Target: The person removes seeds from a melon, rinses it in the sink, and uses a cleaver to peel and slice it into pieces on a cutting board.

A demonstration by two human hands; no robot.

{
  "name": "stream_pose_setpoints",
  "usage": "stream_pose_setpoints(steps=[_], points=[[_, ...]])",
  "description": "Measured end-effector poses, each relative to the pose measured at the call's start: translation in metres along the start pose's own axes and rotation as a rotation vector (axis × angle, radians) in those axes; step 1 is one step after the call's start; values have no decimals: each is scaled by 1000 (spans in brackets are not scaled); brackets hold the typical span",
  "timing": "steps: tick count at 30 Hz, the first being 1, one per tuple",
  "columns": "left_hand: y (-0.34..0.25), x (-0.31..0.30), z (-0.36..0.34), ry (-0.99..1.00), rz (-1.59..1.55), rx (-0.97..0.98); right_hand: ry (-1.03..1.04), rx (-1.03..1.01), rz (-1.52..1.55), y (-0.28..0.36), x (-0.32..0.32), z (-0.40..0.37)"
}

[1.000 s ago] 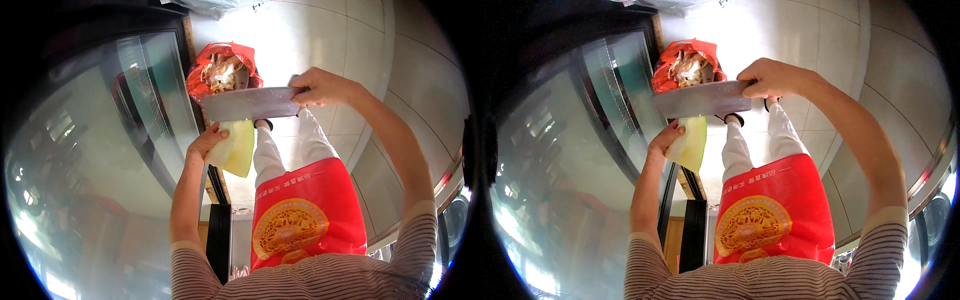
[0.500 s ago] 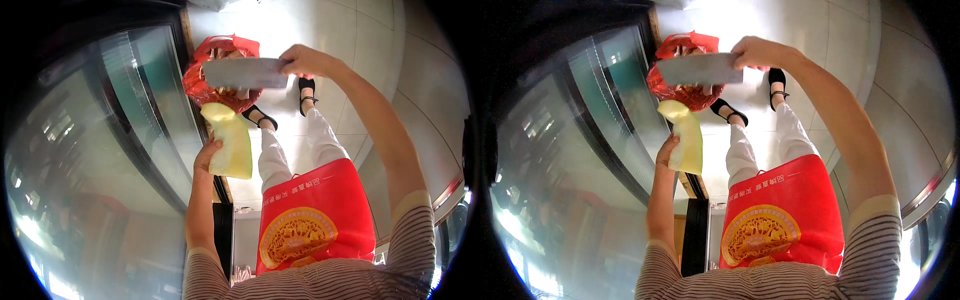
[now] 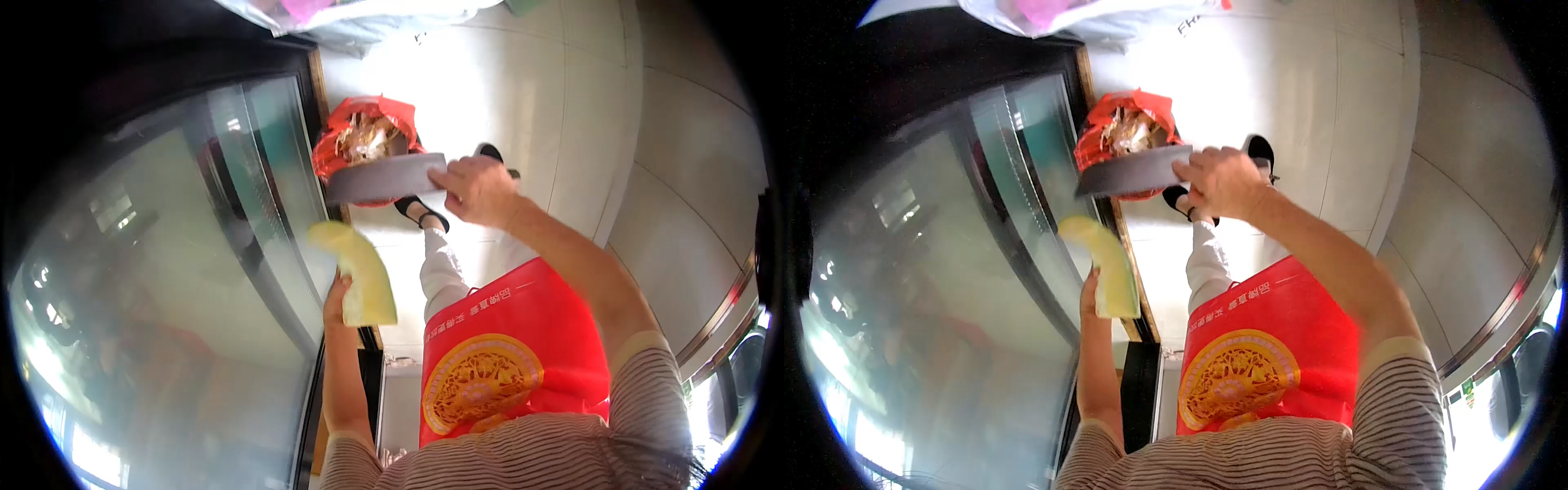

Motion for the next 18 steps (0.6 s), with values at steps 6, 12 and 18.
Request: stream_pose_setpoints(steps=[6,12,18], points=[[10,60,-74,207,-110,193,-18,-146,-102,55,-48,-28],[-5,138,-123,74,22,210,-63,-214,-328,118,-88,-56],[-46,197,-153,190,531,259,-229,64,-543,202,-156,-102]])
Point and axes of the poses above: each hand's wrist, its own z-axis towards the middle knuckle, its own x-axis out of the palm, y = z × x, the point moved 3 cm from there along z, towards the middle knuckle, and after that the axes turned 12 degrees about -x, right-handed, at the moved point
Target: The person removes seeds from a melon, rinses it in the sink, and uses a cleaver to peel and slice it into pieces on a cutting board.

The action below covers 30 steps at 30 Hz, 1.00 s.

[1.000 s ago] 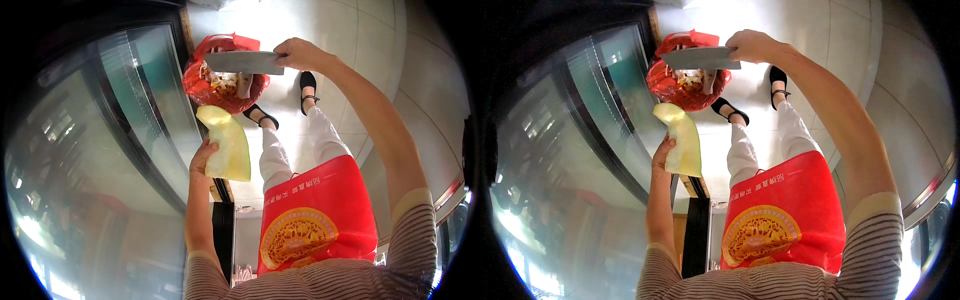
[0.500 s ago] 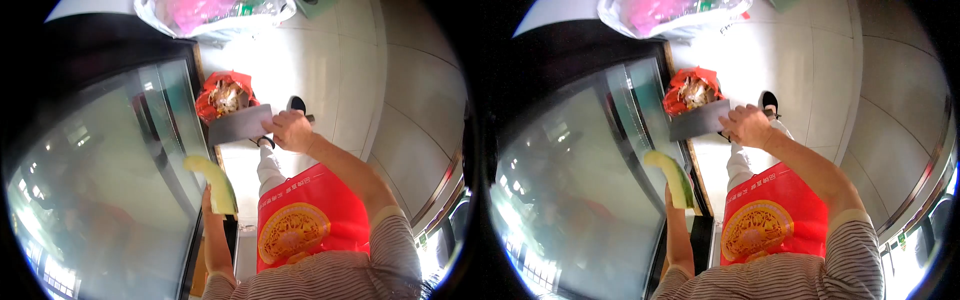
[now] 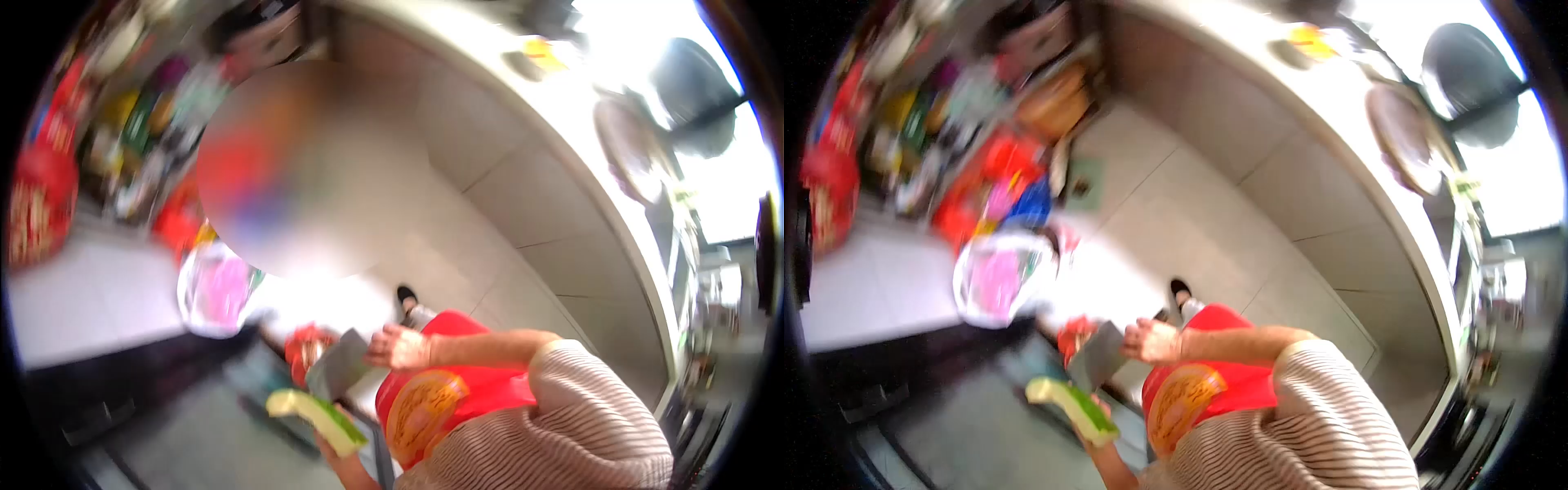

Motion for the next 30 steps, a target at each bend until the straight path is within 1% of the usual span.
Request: stream_pose_setpoints(steps=[1,2,3,4,5,6,8,9,11,12,13,14,15,16,17,18,21,22,23,25,27,29,30], points=[[-8,1,-4,-1,174,106,-43,70,30,0,-19,-1],[-17,8,-6,-11,316,216,-88,190,58,2,-40,-7],[-26,17,-6,39,321,217,-149,299,96,7,-62,-12],[-36,36,-9,81,260,162,-165,444,64,11,-77,-22],[-48,53,-11,116,203,101,-236,575,-18,16,-94,-35],[-36,16,-3,175,93,43,-272,654,-103,47,-78,-39],[-35,45,10,221,107,-116,-424,876,-198,49,-110,-90],[-30,59,23,236,167,-222,-487,998,-256,53,-128,-114],[-16,141,37,446,151,-315,-638,1185,-355,58,-158,-166],[-9,182,36,475,221,-296,-700,1292,-381,63,-175,-192],[-1,233,19,478,365,-269,-742,1401,-400,74,-191,-217],[-1,291,-13,514,488,-176,-929,1528,-301,83,-201,-239],[12,327,-21,623,466,-181,-1121,1645,-209,89,-206,-266],[32,360,-24,679,481,-163,-1192,1743,-125,98,-215,-293],[47,395,-36,690,484,-177,-1270,1828,-51,101,-223,-319],[65,421,-41,717,503,-190,-1275,1864,-118,104,-228,-341],[122,489,-61,815,531,-299,-1254,1776,-452,105,-261,-398],[139,508,-68,844,536,-350,-1177,1774,-509,102,-274,-416],[158,526,-74,869,539,-401,-1083,1711,-617,94,-286,-435],[193,558,-83,908,535,-482,-962,1643,-731,74,-306,-472],[212,585,-92,942,549,-550,-848,1603,-788,41,-314,-497],[234,615,-102,981,576,-596,-780,1509,-862,3,-313,-526],[246,628,-101,981,585,-635,-751,1512,-861,-15,-314,-535]])
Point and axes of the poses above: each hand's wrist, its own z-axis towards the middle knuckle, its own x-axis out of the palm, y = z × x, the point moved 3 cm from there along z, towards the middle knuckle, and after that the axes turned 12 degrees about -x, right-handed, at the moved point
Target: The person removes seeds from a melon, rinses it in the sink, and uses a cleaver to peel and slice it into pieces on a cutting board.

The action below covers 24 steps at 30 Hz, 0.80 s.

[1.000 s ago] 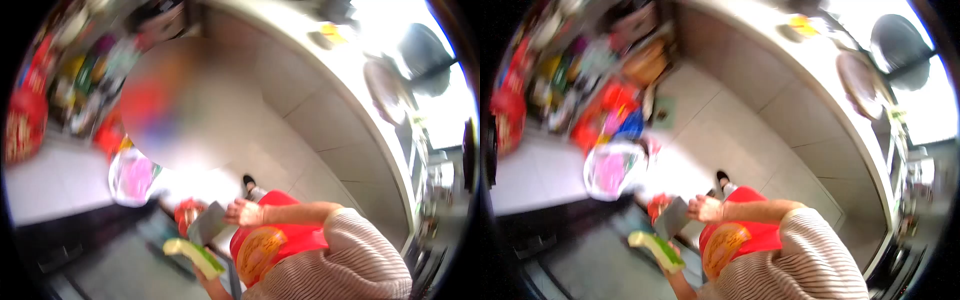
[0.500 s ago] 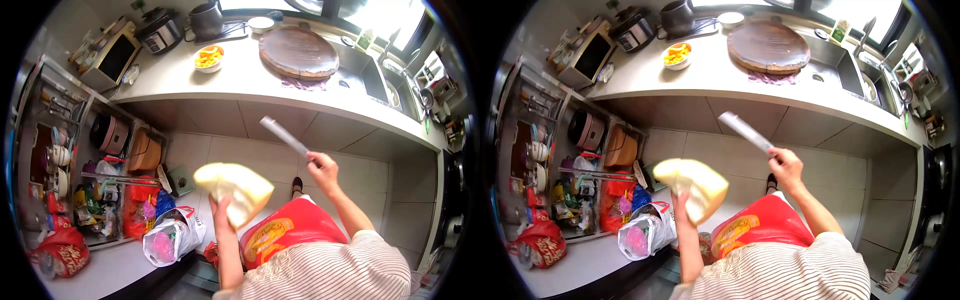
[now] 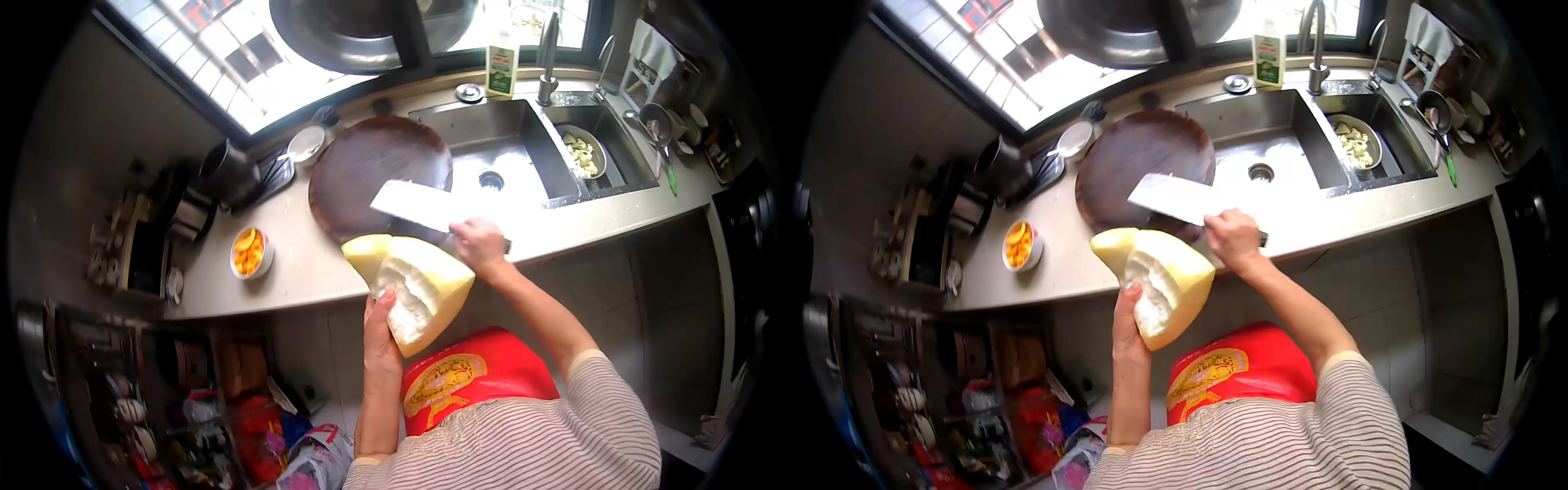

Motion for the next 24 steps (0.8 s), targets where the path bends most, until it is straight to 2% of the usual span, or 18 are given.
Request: stream_pose_setpoints(steps=[3,4,6,7,10,11,12,13,14,15,16,17,19,21,23,24], points=[[-7,21,42,26,-6,-88,74,-101,34,-22,59,23],[-16,33,47,45,0,-113,196,-10,200,-28,96,20],[-19,49,81,98,-5,-177,262,175,562,-49,122,17],[-21,65,95,130,-87,-257,209,236,755,-58,118,26],[-17,95,142,189,-83,-291,61,407,1399,-65,82,48],[-19,105,147,177,-87,-312,9,391,1240,-67,53,68],[-17,112,165,166,-83,-325,38,441,991,-95,39,71],[-12,119,181,131,-62,-315,83,498,749,-123,24,73],[-7,126,198,157,-75,-339,218,449,523,-167,8,77],[-2,133,211,188,-87,-363,-8,597,268,-222,26,49],[3,139,223,187,-44,-319,-38,663,153,-257,8,52],[11,145,235,182,-3,-273,-110,630,78,-303,3,48],[27,160,253,110,58,-202,-186,746,74,-382,-13,56],[46,170,275,-13,109,-144,-141,822,28,-451,-30,81],[64,180,298,-59,93,-164,-280,787,37,-509,-31,106],[73,183,306,-94,95,-169,-241,748,89,-545,-23,118]])
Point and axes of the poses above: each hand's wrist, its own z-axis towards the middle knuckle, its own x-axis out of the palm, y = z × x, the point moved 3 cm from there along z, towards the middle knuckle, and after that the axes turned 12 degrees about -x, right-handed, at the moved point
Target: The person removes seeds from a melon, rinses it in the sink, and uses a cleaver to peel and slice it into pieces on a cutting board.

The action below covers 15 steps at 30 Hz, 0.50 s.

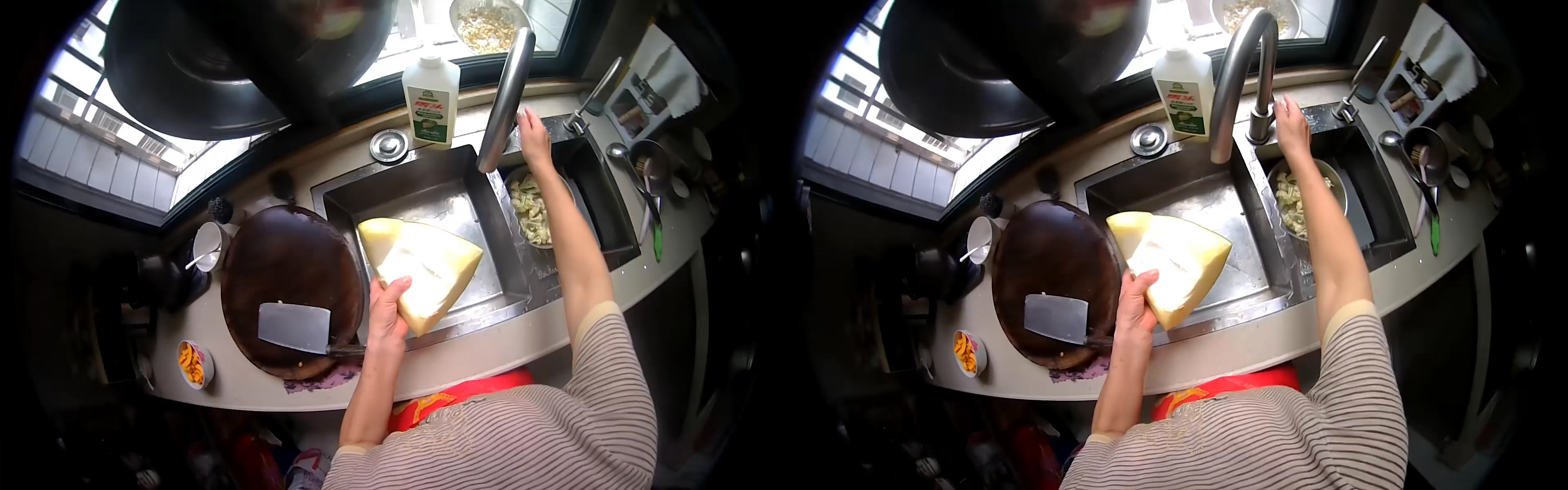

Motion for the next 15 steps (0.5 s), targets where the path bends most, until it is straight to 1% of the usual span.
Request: stream_pose_setpoints(steps=[1,3,4,5,7,10,11,12,13,15], points=[[9,4,9,-36,1,-9,56,-29,38,-20,10,19],[23,12,26,-73,-23,-23,325,33,-183,-2,6,41],[27,15,34,-89,-35,-29,395,-40,-197,-1,4,51],[30,21,39,-99,-43,-35,384,-124,-278,12,-2,53],[34,33,48,-113,-50,-51,382,-189,-329,31,-7,52],[39,45,61,-127,-14,-39,297,-160,-337,-11,12,58],[41,46,65,-138,-7,-42,295,-28,-316,-26,14,61],[43,46,70,-145,0,-45,296,9,-293,-38,14,60],[44,45,74,-151,7,-47,295,44,-271,-36,12,57],[46,41,82,-160,15,-69,104,-29,-58,-29,7,41]])
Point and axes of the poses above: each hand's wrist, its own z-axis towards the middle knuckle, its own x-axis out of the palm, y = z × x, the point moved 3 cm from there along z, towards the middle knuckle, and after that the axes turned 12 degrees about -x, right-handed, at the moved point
